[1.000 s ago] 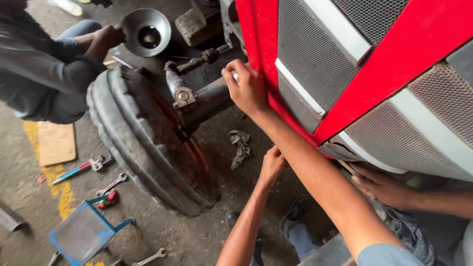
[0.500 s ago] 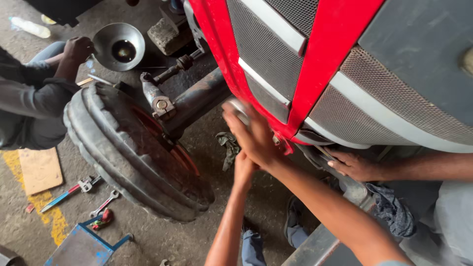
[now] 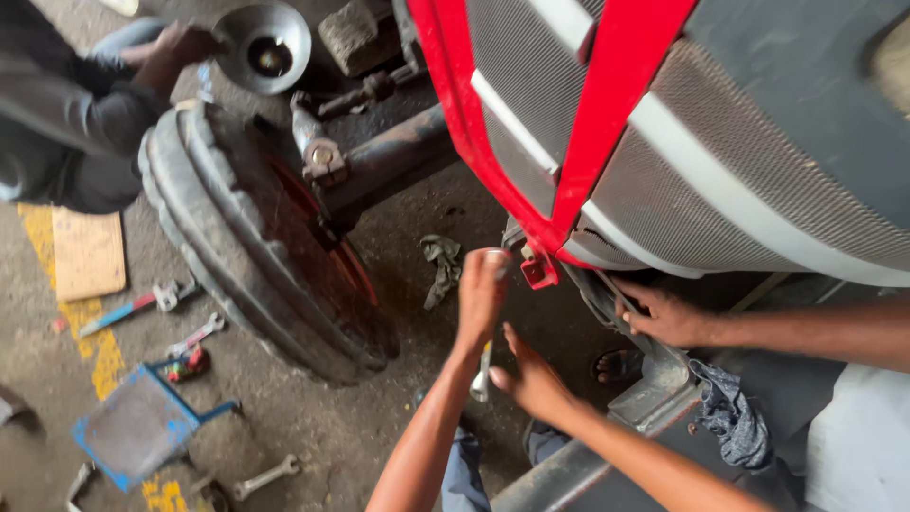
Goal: The person uses a wrench to tighten a bolt on the front bumper of a red tractor. They work alongside another person who is also using tools on the vehicle. The task involves securing a metal bracket to the tractor's frame.
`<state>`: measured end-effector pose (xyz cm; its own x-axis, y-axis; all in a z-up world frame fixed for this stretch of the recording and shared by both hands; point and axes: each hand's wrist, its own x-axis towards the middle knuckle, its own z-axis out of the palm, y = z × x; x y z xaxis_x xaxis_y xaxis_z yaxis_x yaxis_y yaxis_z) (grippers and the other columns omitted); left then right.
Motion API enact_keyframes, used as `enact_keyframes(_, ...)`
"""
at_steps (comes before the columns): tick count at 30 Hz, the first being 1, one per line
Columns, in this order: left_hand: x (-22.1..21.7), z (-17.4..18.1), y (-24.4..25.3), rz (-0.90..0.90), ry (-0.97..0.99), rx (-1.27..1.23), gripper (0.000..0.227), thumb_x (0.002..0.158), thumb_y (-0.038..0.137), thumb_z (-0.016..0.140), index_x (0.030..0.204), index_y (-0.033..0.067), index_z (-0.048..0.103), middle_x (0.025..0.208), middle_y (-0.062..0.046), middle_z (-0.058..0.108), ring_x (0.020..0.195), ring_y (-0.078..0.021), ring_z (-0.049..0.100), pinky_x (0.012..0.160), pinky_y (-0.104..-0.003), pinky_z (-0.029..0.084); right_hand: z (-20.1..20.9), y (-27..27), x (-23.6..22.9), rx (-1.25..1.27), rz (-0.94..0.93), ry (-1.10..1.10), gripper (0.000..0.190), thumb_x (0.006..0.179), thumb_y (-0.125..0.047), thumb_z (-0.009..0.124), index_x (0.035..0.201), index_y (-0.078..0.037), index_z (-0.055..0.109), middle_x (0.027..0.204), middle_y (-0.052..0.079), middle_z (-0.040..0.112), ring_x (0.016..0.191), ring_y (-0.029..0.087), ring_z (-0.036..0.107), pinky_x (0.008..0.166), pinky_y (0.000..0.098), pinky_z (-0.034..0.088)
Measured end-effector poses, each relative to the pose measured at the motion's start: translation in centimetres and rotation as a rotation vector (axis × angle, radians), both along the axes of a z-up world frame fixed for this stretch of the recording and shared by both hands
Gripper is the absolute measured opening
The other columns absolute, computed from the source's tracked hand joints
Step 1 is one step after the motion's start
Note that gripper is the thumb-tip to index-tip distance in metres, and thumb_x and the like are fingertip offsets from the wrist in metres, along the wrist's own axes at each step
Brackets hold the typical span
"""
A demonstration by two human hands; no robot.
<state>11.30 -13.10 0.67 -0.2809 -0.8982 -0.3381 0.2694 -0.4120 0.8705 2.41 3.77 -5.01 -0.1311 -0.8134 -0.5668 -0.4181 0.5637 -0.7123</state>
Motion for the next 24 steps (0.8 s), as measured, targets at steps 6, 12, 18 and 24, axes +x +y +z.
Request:
enact_keyframes(6, -1.6, -0.5, 1.9, 0.059, -0.391, -0.231, 0.034, 0.11, 0.032, 0.044, 0.119, 0.0057, 0.064, 0.084, -0.009, 0.068, 0.075, -0.0263, 0.069, 0.068, -0.037, 0.051, -11.7, -5.1, -2.3, -0.271, 0.254, 0.381, 0.026, 0.091, -0.027, 0.064, 0.104, -0.004, 0.067, 0.096, 0.025, 0.072, 0.096, 0.043, 0.067, 0.077, 0.0522, 0.052)
enact_keyframes(12, -3.0, -2.1, 2.8, -0.044, -0.571, -0.498, 0.042, 0.105, 0.024, 0.054, 0.141, 0.0007, 0.056, 0.115, -0.02, 0.064, 0.107, -0.0369, 0.063, 0.09, -0.044, 0.051, -13.8, -4.2, -4.3, -0.32, 0.104, 0.215, 0.029, 0.097, -0.027, 0.056, 0.115, -0.005, 0.061, 0.109, 0.022, 0.066, 0.109, 0.037, 0.06, 0.09, 0.0487, 0.045)
enact_keyframes(18, -3.8, -1.9, 2.8, 0.038, -0.634, -0.558, 0.043, 0.105, 0.021, 0.057, 0.141, -0.001, 0.056, 0.118, -0.018, 0.065, 0.108, -0.0375, 0.063, 0.09, -0.045, 0.051, -13.0, -7.0, -5.2, -0.512, -0.158, -0.352, 0.033, 0.102, -0.026, 0.048, 0.126, -0.005, 0.056, 0.123, 0.019, 0.06, 0.122, 0.032, 0.053, 0.102, 0.0452, 0.037)
enact_keyframes(24, -4.2, -1.9, 2.7, 0.122, -0.645, -0.623, 0.045, 0.102, 0.019, 0.062, 0.142, 0.0006, 0.057, 0.127, -0.018, 0.066, 0.114, -0.0367, 0.064, 0.095, -0.043, 0.053, -13.5, -10.5, -5.2, -0.529, -0.239, -0.936, 0.038, 0.108, -0.026, 0.04, 0.137, -0.005, 0.05, 0.136, 0.016, 0.054, 0.134, 0.027, 0.046, 0.115, 0.0416, 0.03)
